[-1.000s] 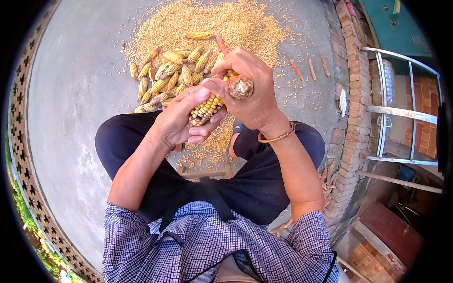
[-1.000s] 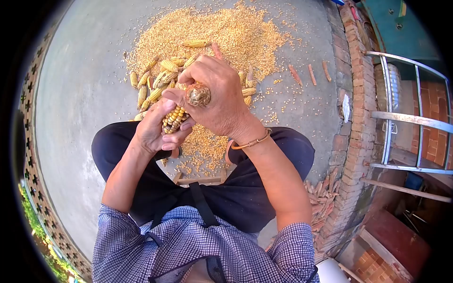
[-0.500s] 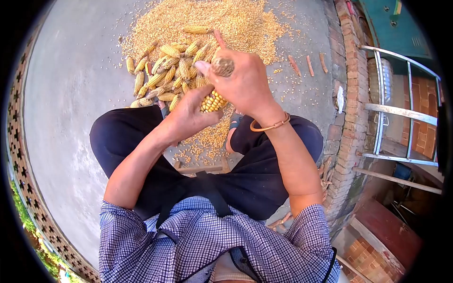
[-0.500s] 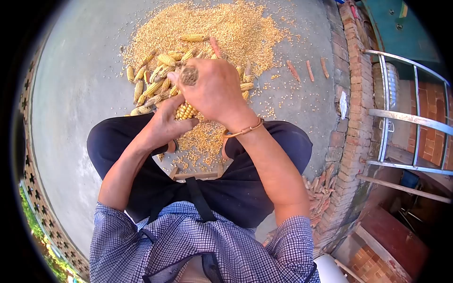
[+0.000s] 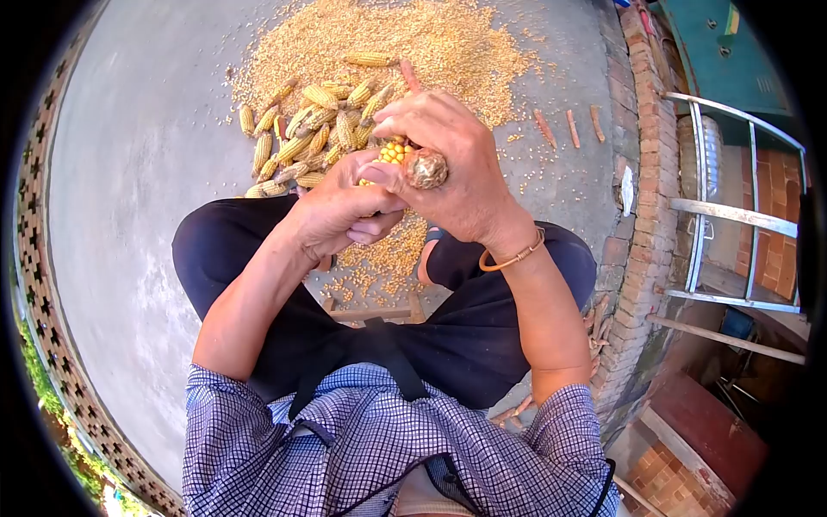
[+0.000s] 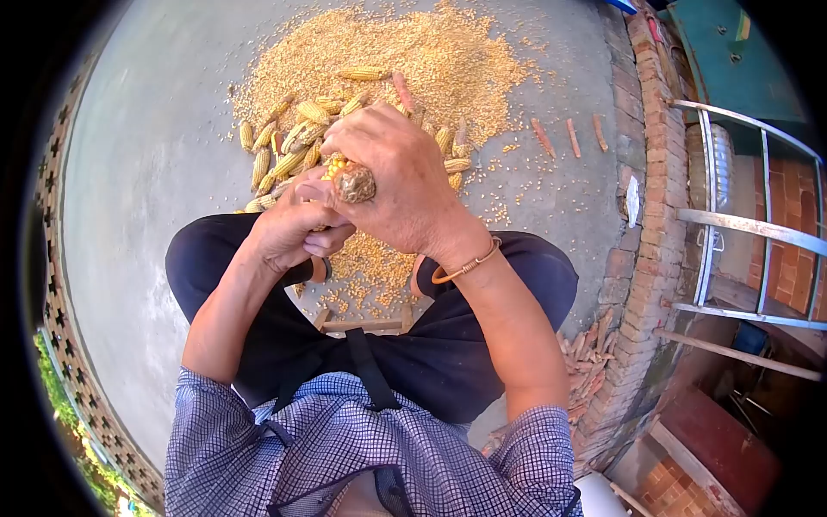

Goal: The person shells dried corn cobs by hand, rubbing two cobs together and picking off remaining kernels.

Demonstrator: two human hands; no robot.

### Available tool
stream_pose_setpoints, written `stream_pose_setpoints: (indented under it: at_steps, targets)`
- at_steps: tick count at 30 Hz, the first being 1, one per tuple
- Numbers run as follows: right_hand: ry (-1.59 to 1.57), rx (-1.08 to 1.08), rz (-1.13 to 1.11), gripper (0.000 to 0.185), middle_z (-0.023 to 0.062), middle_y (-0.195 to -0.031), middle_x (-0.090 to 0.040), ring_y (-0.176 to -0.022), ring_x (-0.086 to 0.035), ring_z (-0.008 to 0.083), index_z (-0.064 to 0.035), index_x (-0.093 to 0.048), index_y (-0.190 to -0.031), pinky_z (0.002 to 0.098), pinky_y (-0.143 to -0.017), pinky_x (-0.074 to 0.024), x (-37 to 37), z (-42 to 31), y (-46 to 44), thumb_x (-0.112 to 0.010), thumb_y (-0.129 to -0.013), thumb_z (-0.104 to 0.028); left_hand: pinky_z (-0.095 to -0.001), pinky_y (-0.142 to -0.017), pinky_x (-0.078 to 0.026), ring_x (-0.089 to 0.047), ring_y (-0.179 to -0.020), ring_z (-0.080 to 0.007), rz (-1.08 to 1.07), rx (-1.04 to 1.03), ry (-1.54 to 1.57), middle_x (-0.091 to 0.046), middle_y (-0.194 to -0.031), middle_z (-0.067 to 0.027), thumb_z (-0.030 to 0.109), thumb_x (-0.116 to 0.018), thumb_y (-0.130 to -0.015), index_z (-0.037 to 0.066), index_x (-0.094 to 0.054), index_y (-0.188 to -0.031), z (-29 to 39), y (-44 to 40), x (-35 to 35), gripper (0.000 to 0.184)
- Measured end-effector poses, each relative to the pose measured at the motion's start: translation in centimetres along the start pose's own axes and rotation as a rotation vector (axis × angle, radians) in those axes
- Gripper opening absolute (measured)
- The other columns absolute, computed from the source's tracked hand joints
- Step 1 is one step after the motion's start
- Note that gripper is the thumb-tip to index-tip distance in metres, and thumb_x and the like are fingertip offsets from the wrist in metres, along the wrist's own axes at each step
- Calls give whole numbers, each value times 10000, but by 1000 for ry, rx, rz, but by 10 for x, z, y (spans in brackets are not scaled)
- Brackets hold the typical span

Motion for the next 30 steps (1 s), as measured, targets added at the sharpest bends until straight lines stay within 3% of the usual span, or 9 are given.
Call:
stream_pose_setpoints:
  at_steps: [4,7,9,10,15,21,22,26,30]
  targets:
    - [142,-69,-37,269,85,-666,-531,-667,-572,271,-56,-558,-694,390,-612,-454,-12,2,6,-768,-672,-223,-217,-460,-366,-474,-558,-46,28,-251,-462,-540,-718,-11,43,-633,-834,11,-528,-1105,15,-2,10,292]
    - [274,-217,53,256,91,-630,-541,-584,-547,280,-57,-565,-676,399,-617,-461,-12,10,10,-755,-712,-225,-209,-503,-424,-530,-628,-53,115,-488,-907,-575,-786,-9,56,-649,-833,8,-497,-1195,28,2,-9,396]
    - [254,-268,87,278,90,-591,-543,-535,-537,268,-47,-576,-652,369,-716,-503,-11,12,7,-741,-766,-240,-224,-541,-458,-561,-689,-62,256,-130,-811,-595,-813,-15,91,-681,-836,4,-503,-1219,8,3,8,431]
    - [244,-296,113,297,90,-572,-544,-510,-532,263,-43,-582,-640,355,-766,-525,-8,14,6,-735,-792,-247,-206,-489,-407,-519,-612,-37,207,-411,-828,-569,-773,-5,101,-703,-834,-2,-513,-1199,22,2,0,424]
    - [-429,-628,148,382,72,-524,-575,-557,-607,180,-18,-633,-620,415,-1165,-296,-2,77,18,-697,-886,-284,-181,-435,-295,-416,-505,-18,115,-73,-339,-503,-708,24,84,-680,-850,2,-518,-1181,4,-5,2,377]
    - [-298,-384,73,183,136,-887,-708,-952,-672,251,-7,-689,-794,433,-1147,-310,1,41,10,-761,-789,-175,-183,-442,-292,-416,-521,-14,159,-117,-319,-491,-703,32,78,-664,-861,22,-529,-1140,8,-6,9,315]
    - [-11,-176,31,221,95,-1024,-698,-956,-623,195,-38,-712,-869,347,-826,-490,0,23,6,-765,-797,-240,-184,-446,-297,-423,-530,-12,167,-131,-323,-494,-706,31,79,-666,-860,26,-535,-1125,9,-7,12,300]
    - [201,-308,-84,354,163,-825,-668,-760,-637,299,0,-666,-760,418,-829,-470,-25,22,12,-762,-769,-341,-275,-642,-496,-583,-775,-88,276,-447,-839,-627,-810,-34,84,-697,-845,-14,-575,-1017,27,-8,11,232]
    - [307,-430,58,349,114,-568,-572,-546,-575,270,-8,-654,-722,404,-743,-504,-16,33,13,-757,-781,-336,-323,-757,-510,-638,-907,-148,221,-266,-898,-694,-937,-141,57,-690,-800,-73,-564,-1103,15,-9,5,353]
Point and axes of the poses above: each hand's wrist, its own y-axis away from the middle knuckle, its own x-axis out of the back of the hand, z = x × y, the point moved 10 cm from there along -y, towards the middle knuckle
